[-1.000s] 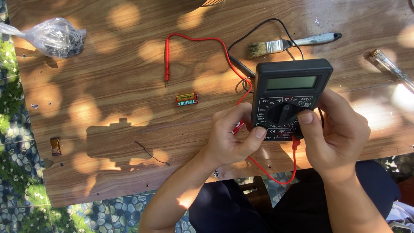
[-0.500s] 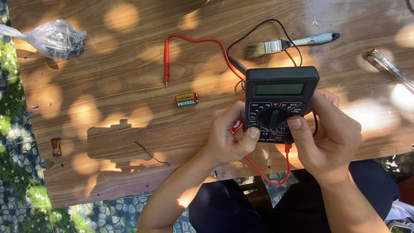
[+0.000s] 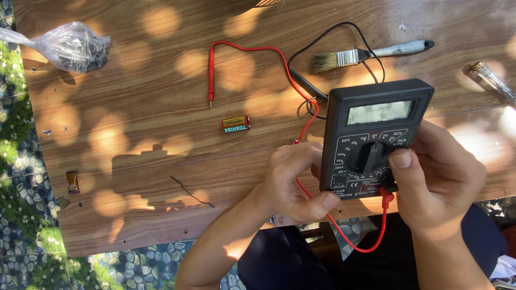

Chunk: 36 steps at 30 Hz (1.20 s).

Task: Using a digital multimeter to check the voltage of various batteries on a workbench.

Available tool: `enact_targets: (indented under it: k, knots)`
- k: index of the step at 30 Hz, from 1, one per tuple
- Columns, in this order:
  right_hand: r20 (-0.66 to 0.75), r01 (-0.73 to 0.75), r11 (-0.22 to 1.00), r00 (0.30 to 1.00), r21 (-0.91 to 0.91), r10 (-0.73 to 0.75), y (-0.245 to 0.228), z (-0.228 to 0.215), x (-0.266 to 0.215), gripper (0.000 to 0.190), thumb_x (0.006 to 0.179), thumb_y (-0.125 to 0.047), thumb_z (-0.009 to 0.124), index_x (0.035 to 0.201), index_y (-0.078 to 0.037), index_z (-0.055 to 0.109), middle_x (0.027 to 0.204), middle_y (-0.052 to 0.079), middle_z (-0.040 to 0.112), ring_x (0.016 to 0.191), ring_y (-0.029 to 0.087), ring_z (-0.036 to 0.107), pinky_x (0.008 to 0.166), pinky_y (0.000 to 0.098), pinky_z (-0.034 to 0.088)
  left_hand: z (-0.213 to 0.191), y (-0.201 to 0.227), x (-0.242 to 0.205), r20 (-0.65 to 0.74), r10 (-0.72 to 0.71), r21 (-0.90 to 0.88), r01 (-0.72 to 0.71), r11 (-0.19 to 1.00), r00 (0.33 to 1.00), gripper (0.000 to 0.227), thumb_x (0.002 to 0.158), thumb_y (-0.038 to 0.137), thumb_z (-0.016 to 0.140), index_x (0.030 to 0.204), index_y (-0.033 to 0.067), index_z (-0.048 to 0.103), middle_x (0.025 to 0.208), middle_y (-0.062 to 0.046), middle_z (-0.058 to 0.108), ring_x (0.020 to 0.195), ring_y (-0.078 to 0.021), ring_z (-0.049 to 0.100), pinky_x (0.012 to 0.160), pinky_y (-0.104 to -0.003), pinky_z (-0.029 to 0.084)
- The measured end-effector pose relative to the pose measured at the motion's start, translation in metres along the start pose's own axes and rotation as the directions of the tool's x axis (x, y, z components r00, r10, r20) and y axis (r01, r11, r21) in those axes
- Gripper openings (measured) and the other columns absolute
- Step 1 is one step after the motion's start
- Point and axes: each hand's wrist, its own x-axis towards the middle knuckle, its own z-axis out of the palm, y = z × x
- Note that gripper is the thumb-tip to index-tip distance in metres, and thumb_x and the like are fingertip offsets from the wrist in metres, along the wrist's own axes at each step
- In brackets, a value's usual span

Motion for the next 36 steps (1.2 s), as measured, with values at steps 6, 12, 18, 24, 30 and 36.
enact_targets:
  k: [6,12,18,24,30,36]
  knots:
    - [-0.014,-0.029,0.999,0.999,0.013,0.029,0.004,-0.004,-0.006,0.044,0.103,-0.016,0.055,0.128,0.020,0.058,0.111,0.022,0.066,0.099,0.023,0.060,0.089,0.0325,0.049,-0.001,0.003,-0.002,0.025,-0.005,0.036,0.004,0.999,1.000,0.029,0.097,0.037,0.057,0.092,0.0077,0.055,0.071,-0.001,0.054,0.058,-0.0151,0.052,0.056,-0.028,0.044]
    - [-0.036,-0.019,0.998,0.999,0.052,0.021,0.011,-0.005,-0.011,0.051,0.101,-0.023,0.056,0.129,0.019,0.056,0.108,0.020,0.066,0.096,0.021,0.060,0.090,0.0315,0.048,0.001,0.001,-0.006,0.022,-0.006,0.028,0.006,1.000,1.000,0.031,0.097,0.036,0.055,0.089,0.0061,0.054,0.070,-0.003,0.050,0.058,-0.0174,0.048,0.055,-0.029,0.040]
    - [-0.040,-0.068,0.995,0.997,0.073,0.071,0.015,-0.008,-0.013,0.051,0.101,-0.021,0.056,0.133,0.018,0.054,0.112,0.021,0.066,0.099,0.023,0.062,0.093,0.0316,0.049,0.001,0.001,-0.008,0.037,-0.059,-0.038,0.061,0.997,0.998,0.033,0.099,0.039,0.055,0.090,0.0075,0.053,0.071,-0.002,0.054,0.059,-0.0180,0.053,0.055,-0.031,0.041]
    - [-0.014,-0.120,0.990,0.992,0.072,0.122,0.008,-0.006,-0.008,0.044,0.102,-0.019,0.055,0.129,0.015,0.056,0.109,0.018,0.067,0.098,0.020,0.060,0.092,0.0304,0.049,0.001,0.001,-0.007,0.028,-0.058,-0.031,0.058,0.998,0.998,0.034,0.098,0.040,0.057,0.085,0.0090,0.051,0.069,0.000,0.051,0.058,-0.0188,0.050,0.055,-0.032,0.039]
    - [0.016,-0.151,0.980,0.989,0.130,0.150,0.013,-0.006,-0.009,0.047,0.102,-0.021,0.054,0.134,0.014,0.054,0.109,0.016,0.066,0.098,0.019,0.061,0.091,0.0296,0.050,0.001,0.002,-0.006,0.001,-0.052,-0.007,0.052,0.999,0.999,0.034,0.096,0.040,0.058,0.085,0.0084,0.052,0.068,-0.001,0.052,0.057,-0.0159,0.051,0.054,-0.029,0.038]
    - [0.043,-0.129,0.985,0.991,0.112,0.125,0.010,-0.004,-0.005,0.052,0.102,-0.026,0.053,0.134,0.015,0.054,0.110,0.017,0.066,0.098,0.019,0.060,0.091,0.0287,0.048,0.000,0.001,-0.007,0.002,-0.040,-0.002,0.040,0.999,0.999,0.030,0.094,0.037,0.061,0.091,0.0077,0.055,0.067,-0.001,0.055,0.056,-0.0149,0.051,0.054,-0.029,0.040]
